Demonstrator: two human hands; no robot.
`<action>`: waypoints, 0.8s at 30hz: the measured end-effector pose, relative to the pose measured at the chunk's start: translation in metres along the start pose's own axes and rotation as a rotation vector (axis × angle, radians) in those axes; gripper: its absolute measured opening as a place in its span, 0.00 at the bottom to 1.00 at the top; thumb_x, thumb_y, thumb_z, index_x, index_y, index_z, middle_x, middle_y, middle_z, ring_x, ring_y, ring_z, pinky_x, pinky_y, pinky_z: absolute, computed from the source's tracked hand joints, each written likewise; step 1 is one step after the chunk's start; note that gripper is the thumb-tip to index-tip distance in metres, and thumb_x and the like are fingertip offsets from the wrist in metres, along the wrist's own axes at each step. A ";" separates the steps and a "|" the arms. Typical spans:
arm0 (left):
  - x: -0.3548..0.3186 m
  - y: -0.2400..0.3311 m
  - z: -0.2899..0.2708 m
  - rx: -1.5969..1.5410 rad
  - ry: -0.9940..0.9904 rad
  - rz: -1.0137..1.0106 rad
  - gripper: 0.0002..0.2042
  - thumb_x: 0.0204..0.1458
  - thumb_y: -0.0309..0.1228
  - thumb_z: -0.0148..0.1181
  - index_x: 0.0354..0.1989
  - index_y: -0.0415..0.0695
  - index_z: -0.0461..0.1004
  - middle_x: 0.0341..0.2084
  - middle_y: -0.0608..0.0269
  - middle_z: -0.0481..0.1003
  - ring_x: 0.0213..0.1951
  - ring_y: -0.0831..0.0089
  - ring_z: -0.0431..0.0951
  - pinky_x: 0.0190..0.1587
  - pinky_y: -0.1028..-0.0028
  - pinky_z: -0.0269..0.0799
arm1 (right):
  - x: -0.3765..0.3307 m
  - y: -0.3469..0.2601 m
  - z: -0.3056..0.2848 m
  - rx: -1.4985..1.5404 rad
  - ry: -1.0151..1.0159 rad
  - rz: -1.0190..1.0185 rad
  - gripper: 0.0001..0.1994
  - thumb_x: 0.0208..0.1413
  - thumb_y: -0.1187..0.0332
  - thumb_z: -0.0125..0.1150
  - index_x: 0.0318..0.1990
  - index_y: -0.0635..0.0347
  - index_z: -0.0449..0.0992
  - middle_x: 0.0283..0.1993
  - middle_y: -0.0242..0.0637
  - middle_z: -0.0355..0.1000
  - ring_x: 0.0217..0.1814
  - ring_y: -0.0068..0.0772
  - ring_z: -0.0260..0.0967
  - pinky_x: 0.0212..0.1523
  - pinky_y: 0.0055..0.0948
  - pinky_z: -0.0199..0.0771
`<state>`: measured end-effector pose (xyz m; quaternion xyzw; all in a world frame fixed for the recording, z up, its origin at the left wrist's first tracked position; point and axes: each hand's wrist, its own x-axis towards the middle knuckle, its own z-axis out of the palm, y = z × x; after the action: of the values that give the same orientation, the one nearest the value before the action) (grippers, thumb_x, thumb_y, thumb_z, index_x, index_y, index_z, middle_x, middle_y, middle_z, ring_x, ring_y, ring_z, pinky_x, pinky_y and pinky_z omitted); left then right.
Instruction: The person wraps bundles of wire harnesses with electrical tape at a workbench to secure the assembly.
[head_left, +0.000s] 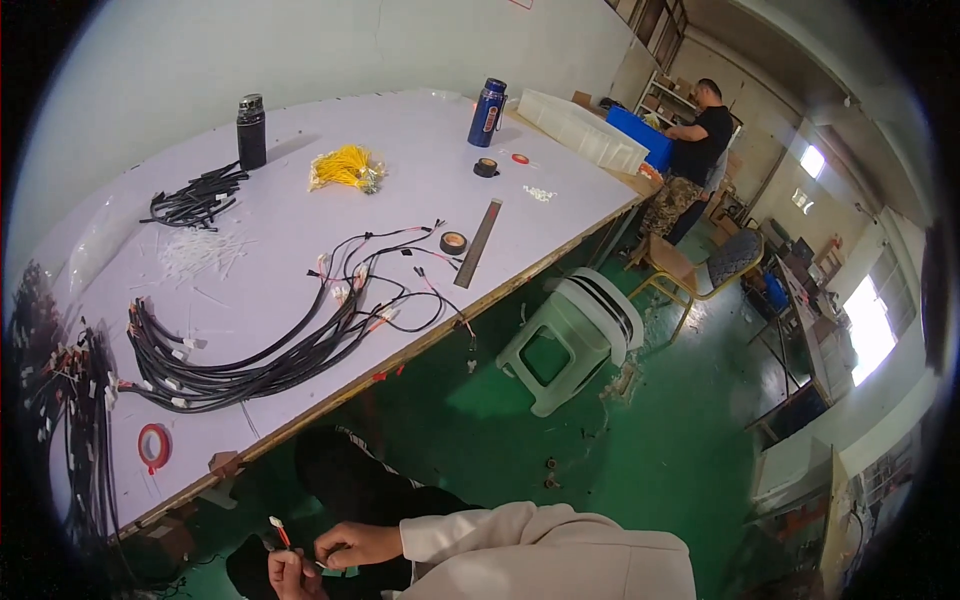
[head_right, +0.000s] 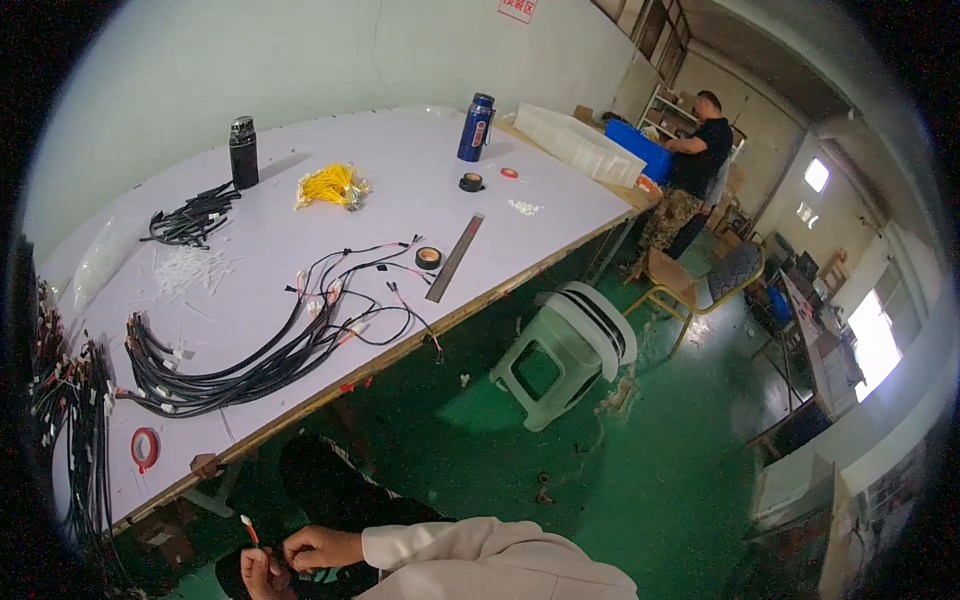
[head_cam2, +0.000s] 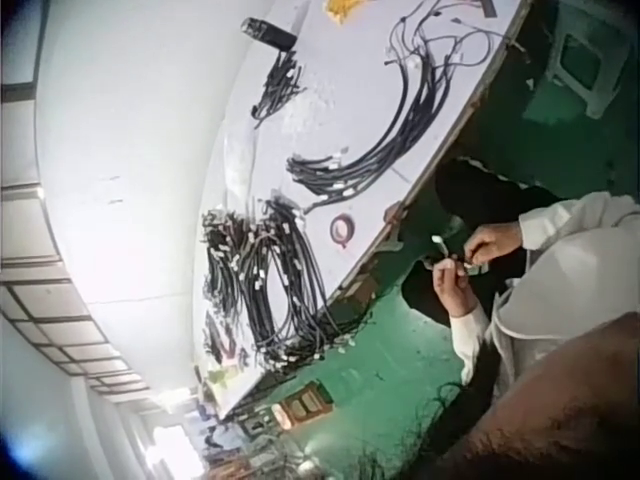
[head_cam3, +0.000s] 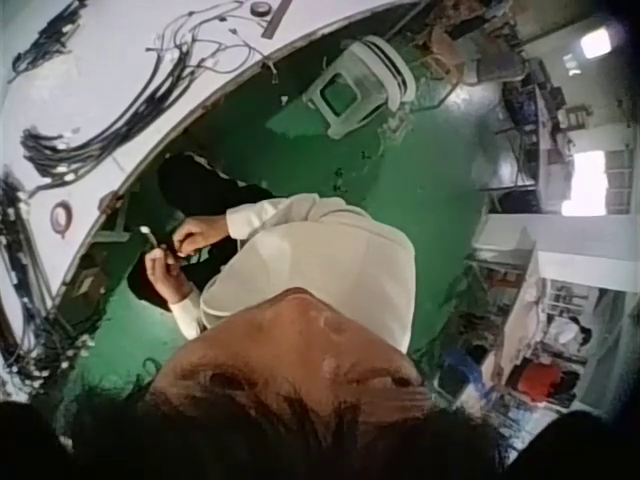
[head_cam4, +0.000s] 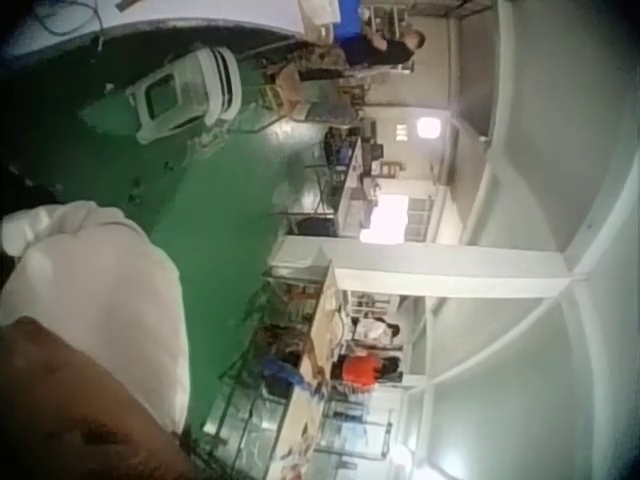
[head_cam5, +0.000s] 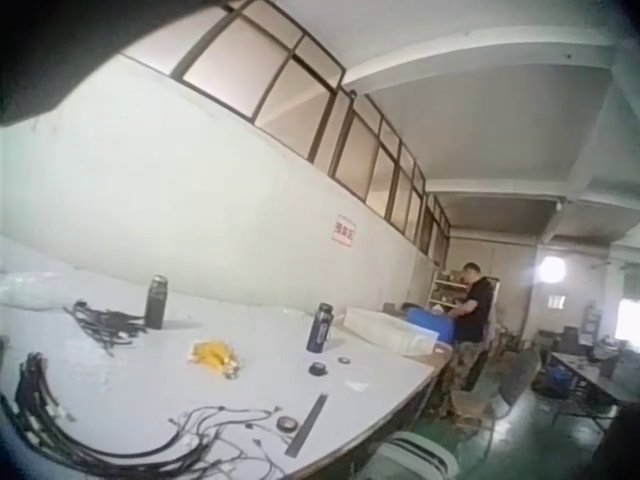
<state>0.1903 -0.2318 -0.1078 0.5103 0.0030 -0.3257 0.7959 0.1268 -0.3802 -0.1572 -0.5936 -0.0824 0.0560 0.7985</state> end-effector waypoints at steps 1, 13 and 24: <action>0.000 -0.002 0.000 0.000 -0.001 0.000 0.03 0.54 0.27 0.51 0.29 0.44 0.69 0.15 0.71 0.64 0.14 0.85 0.54 0.18 0.84 0.49 | 0.000 0.003 -0.001 -0.028 0.013 0.022 0.07 0.52 0.68 0.48 0.29 0.62 0.68 0.23 0.27 0.63 0.25 0.16 0.57 0.26 0.19 0.58; -0.004 -0.017 -0.004 -0.061 0.077 0.094 0.05 0.50 0.28 0.54 0.25 0.45 0.66 0.19 0.75 0.62 0.21 0.87 0.58 0.25 0.85 0.52 | -0.006 0.019 -0.005 -0.009 -0.019 -0.060 0.26 0.47 0.86 0.49 0.57 0.67 0.56 0.60 0.37 0.48 0.38 0.29 0.68 0.35 0.29 0.77; -0.010 -0.025 0.004 -0.077 0.235 0.113 0.06 0.55 0.30 0.52 0.34 0.41 0.69 0.24 0.65 0.73 0.16 0.88 0.57 0.19 0.87 0.51 | -0.004 -0.045 0.018 0.426 0.152 0.227 0.27 0.47 0.67 0.50 0.57 0.60 0.54 0.52 0.44 0.59 0.51 0.43 0.65 0.51 0.41 0.68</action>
<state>0.1683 -0.2363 -0.1227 0.5135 0.0798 -0.2177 0.8261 0.1187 -0.3775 -0.1090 -0.4198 0.0585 0.1166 0.8982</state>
